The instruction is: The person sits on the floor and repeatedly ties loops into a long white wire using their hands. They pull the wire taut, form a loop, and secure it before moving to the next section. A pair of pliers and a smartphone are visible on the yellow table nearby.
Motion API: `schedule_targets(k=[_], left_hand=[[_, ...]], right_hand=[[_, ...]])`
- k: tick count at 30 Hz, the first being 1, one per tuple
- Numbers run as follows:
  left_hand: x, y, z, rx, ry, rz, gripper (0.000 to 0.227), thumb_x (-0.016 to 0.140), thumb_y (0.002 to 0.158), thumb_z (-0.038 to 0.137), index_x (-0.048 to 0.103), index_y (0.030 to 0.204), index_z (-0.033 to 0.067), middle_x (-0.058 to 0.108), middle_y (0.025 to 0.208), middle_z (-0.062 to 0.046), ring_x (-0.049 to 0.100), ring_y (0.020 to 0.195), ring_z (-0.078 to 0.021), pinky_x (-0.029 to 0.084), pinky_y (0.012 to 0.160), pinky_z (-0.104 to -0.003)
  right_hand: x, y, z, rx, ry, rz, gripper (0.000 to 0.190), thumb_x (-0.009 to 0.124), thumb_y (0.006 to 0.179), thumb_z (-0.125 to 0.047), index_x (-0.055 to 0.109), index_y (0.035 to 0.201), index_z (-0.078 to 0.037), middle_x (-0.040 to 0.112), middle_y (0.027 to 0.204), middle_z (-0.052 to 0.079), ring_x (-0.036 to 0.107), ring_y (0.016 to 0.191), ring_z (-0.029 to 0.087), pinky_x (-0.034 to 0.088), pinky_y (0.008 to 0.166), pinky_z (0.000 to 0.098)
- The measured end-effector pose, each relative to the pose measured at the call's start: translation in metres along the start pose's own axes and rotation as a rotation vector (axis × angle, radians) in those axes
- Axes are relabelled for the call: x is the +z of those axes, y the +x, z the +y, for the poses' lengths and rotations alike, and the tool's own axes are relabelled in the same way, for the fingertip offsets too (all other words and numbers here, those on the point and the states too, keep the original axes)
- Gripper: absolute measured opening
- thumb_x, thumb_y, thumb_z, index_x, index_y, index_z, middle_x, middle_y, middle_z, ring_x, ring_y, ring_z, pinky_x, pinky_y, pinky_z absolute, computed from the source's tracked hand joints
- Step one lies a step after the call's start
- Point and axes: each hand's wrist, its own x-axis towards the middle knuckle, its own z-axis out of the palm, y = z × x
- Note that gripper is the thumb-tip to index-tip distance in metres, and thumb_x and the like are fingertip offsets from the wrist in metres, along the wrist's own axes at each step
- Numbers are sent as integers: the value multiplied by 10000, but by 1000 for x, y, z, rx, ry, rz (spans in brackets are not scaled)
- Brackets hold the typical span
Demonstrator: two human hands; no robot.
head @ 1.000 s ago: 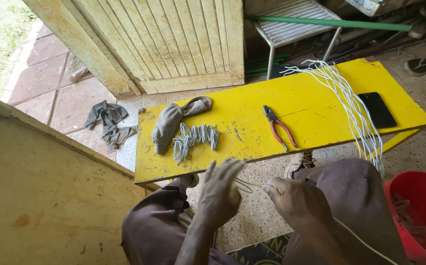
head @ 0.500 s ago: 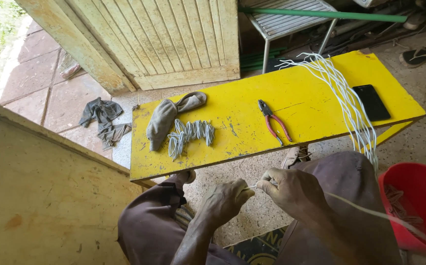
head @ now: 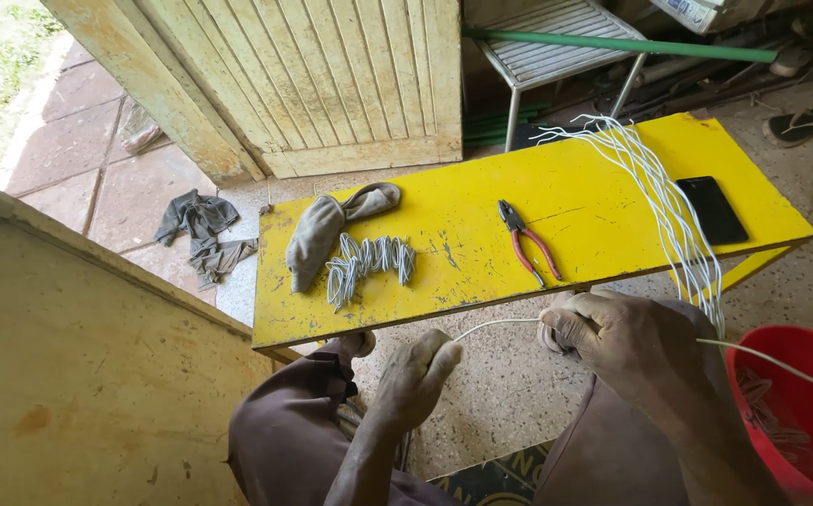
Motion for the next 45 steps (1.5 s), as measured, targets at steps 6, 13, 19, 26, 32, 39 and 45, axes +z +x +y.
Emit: schedule_targets(k=[6,13,19,26,32,39,45], left_hand=[[15,1,-18,-141,-13,136,277,581,1062,447,595,948,195,600,758,33,522,610,-109,453,530,-302],[25,11,7,-122,-1037,734,246,540,1122,335,538,955,154,427,665,41,362,509,-96,304,399,-276],[21,21,30,-279,-1366,817,340,381,1156,374,516,1097,68,605,824,-119,644,688,-299,647,717,-556],[3,15,32,-358,-1555,679,461,355,1172,399,614,1008,53,745,925,-280,755,836,-494,616,914,-667],[1,6,11,-287,-1615,502,431,430,1169,447,650,1075,88,676,701,-52,558,451,-152,571,575,-443],[-7,8,2,-277,-1357,389,459,403,1128,393,595,1283,5,712,922,-156,718,775,-298,644,779,-544],[-27,-3,17,57,-13,182,566,478,944,102,541,1505,79,567,1577,-181,471,1510,-298,269,1253,-510]], right_hand=[[-11,-5,-37,224,-75,-172,358,615,945,-574,809,853,-288,771,644,-76,648,577,116,466,555,320],[5,-30,-111,435,-120,-460,524,394,1020,-647,713,1332,-371,576,529,-39,594,491,118,523,494,296],[33,-47,-125,345,-114,-536,489,376,1051,-646,671,1255,-314,813,849,91,795,811,323,609,723,504],[55,-61,-117,304,-113,-568,462,389,1068,-640,662,1149,-277,786,861,114,760,823,393,558,725,560],[69,-67,-108,267,-133,-558,529,316,1061,-689,617,1052,-254,749,775,90,741,753,377,545,696,538],[50,-58,-113,343,-122,-612,441,405,1053,-646,715,1142,-345,745,788,21,746,762,234,602,695,415],[32,-48,-91,318,-289,-494,511,444,1053,-664,685,852,-261,736,743,-15,706,720,196,538,689,404]])
